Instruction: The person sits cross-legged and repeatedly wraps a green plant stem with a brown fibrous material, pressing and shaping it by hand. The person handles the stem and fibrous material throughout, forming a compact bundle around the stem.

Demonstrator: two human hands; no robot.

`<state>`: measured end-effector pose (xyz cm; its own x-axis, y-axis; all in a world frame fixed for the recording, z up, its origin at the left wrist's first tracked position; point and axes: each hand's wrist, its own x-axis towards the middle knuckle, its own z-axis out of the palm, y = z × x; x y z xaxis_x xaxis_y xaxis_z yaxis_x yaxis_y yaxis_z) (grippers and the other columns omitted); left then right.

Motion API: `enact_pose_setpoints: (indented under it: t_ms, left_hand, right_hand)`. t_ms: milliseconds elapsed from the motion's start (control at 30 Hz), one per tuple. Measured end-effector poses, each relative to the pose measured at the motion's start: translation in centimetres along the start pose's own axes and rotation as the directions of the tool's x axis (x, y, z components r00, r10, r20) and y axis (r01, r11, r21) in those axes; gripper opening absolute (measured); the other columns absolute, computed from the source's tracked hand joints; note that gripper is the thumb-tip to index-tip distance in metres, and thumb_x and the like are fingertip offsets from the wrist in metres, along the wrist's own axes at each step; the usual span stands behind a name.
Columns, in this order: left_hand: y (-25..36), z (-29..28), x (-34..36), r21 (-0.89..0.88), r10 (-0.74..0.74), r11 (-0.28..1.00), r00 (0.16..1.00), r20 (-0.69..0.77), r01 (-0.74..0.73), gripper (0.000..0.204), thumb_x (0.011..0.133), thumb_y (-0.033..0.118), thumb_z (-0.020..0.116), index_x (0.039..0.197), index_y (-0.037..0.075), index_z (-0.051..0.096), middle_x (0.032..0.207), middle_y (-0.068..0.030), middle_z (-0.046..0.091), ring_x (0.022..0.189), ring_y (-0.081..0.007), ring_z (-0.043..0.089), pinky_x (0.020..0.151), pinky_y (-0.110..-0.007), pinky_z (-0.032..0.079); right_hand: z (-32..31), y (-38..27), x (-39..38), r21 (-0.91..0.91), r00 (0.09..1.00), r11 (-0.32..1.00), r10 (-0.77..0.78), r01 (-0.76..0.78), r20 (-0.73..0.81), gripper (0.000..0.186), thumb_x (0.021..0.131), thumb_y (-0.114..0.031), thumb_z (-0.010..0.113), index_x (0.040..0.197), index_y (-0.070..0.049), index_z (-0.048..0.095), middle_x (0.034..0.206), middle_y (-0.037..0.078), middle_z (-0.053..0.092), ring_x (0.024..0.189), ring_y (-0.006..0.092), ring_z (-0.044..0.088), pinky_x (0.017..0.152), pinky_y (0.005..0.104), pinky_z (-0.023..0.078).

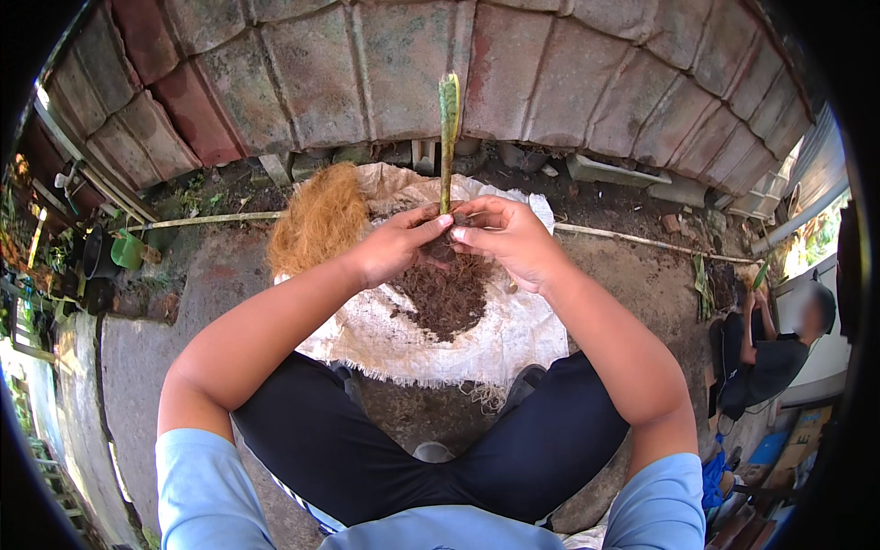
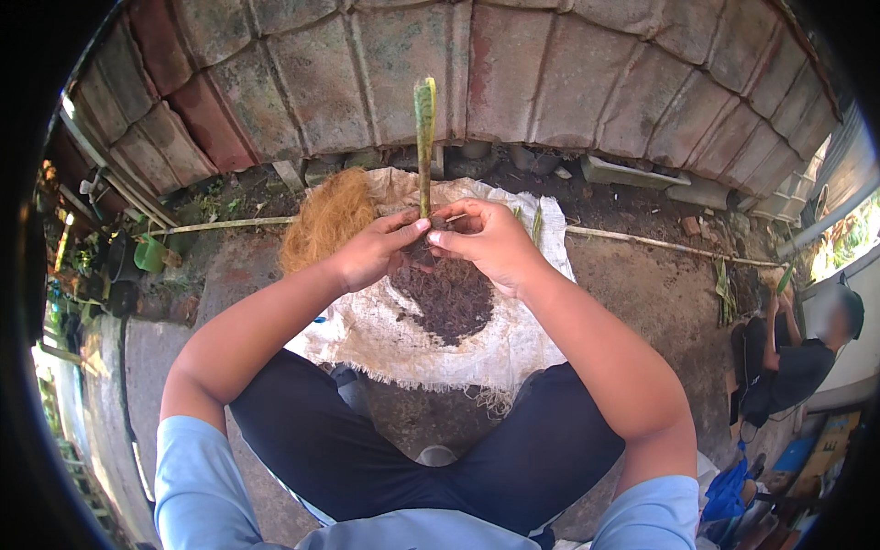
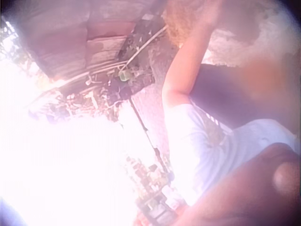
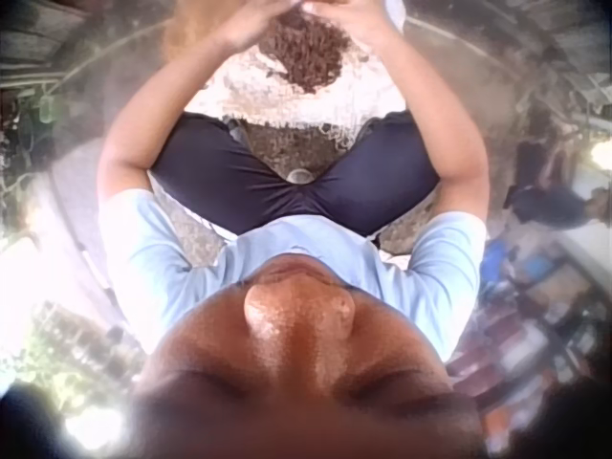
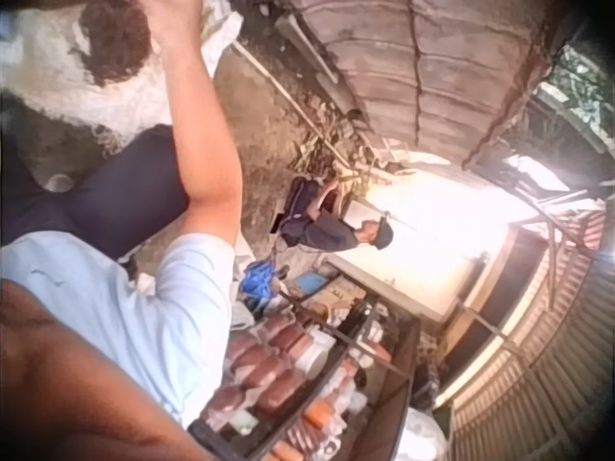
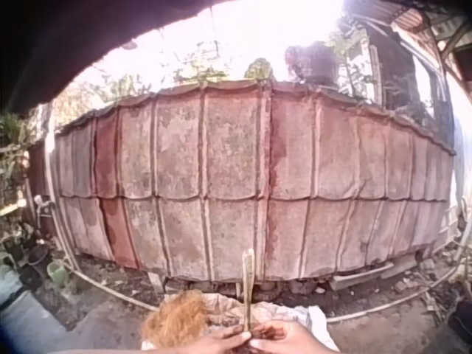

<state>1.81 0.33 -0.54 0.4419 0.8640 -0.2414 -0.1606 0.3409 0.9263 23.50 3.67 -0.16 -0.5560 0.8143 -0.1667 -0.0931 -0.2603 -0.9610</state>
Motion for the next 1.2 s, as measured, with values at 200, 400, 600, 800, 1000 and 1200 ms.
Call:
enact_pose_setpoints:
  t_ms: [200,400,600,800,1000,1200]
  left_hand:
    - [-0.6,-0.4,0.4,0.294,0.07,0.954,0.997,-0.021,-0.061,0.045,0.11,0.03,0.049,0.144,0.0,0.047,0.12,-0.0104,0.067,0.108,-0.0211,0.067,0.092,-0.039,0.058]
    - [-1.9,-0.7,1.1,0.232,0.129,0.964,0.991,0.02,-0.13,0.041,0.111,0.027,0.045,0.139,-0.003,0.049,0.114,-0.0111,0.067,0.104,-0.0209,0.067,0.089,-0.037,0.06]
    - [-1.2,-0.4,0.7,0.041,0.087,0.995,0.996,0.01,-0.087,0.039,0.112,0.026,0.043,0.137,-0.003,0.05,0.114,-0.0123,0.066,0.104,-0.0218,0.067,0.087,-0.038,0.06]
    - [-0.5,-0.8,0.5,-0.011,0.095,0.995,0.993,0.074,-0.094,0.041,0.111,0.028,0.044,0.139,-0.002,0.049,0.117,-0.0131,0.065,0.107,-0.0227,0.067,0.088,-0.04,0.06]
    - [-0.2,-1.1,0.2,0.013,0.101,0.995,0.988,0.117,-0.103,0.042,0.111,0.029,0.045,0.14,-0.002,0.048,0.122,-0.0138,0.065,0.108,-0.022,0.067,0.089,-0.04,0.06]
    - [-0.6,-1.2,0.0,0.056,0.083,0.995,0.994,0.075,-0.088,0.04,0.11,0.029,0.047,0.136,-0.002,0.053,0.119,-0.0123,0.067,0.105,-0.0188,0.067,0.089,-0.038,0.059]
  right_hand:
    - [0.9,-0.7,-0.5,0.001,0.997,0.998,0.062,-0.062,-0.051,0.026,0.092,-0.001,0.073,0.116,0.0,0.063,0.102,0.011,0.069,0.094,0.0182,0.071,0.083,0.0318,0.061]
    - [1.2,-0.3,-0.4,-0.104,0.996,0.994,-0.032,0.024,-0.081,0.021,0.091,-0.001,0.074,0.109,0.0,0.063,0.1,0.008,0.07,0.091,0.015,0.07,0.078,0.0294,0.061]
    - [1.0,-0.4,-0.1,-0.327,0.983,0.929,-0.184,0.173,-0.004,0.018,0.09,0.001,0.074,0.105,-0.001,0.064,0.099,0.005,0.069,0.089,0.012,0.068,0.078,0.0286,0.059]
    - [0.3,-0.2,0.2,-0.245,0.961,0.929,-0.274,0.276,0.043,0.018,0.09,0.003,0.073,0.104,-0.001,0.063,0.097,0.003,0.067,0.087,0.0116,0.067,0.075,0.0282,0.057]
    - [-0.1,-0.1,0.5,0.028,0.983,0.984,-0.177,0.176,0.042,0.019,0.091,0.002,0.071,0.106,-0.003,0.061,0.096,0.002,0.063,0.083,0.0122,0.065,0.073,0.0292,0.055]
    - [-0.4,-0.1,0.7,0.016,0.996,0.998,-0.068,0.067,0.06,0.019,0.091,0.002,0.07,0.106,-0.004,0.06,0.096,0.002,0.063,0.083,0.0116,0.063,0.072,0.0283,0.052]
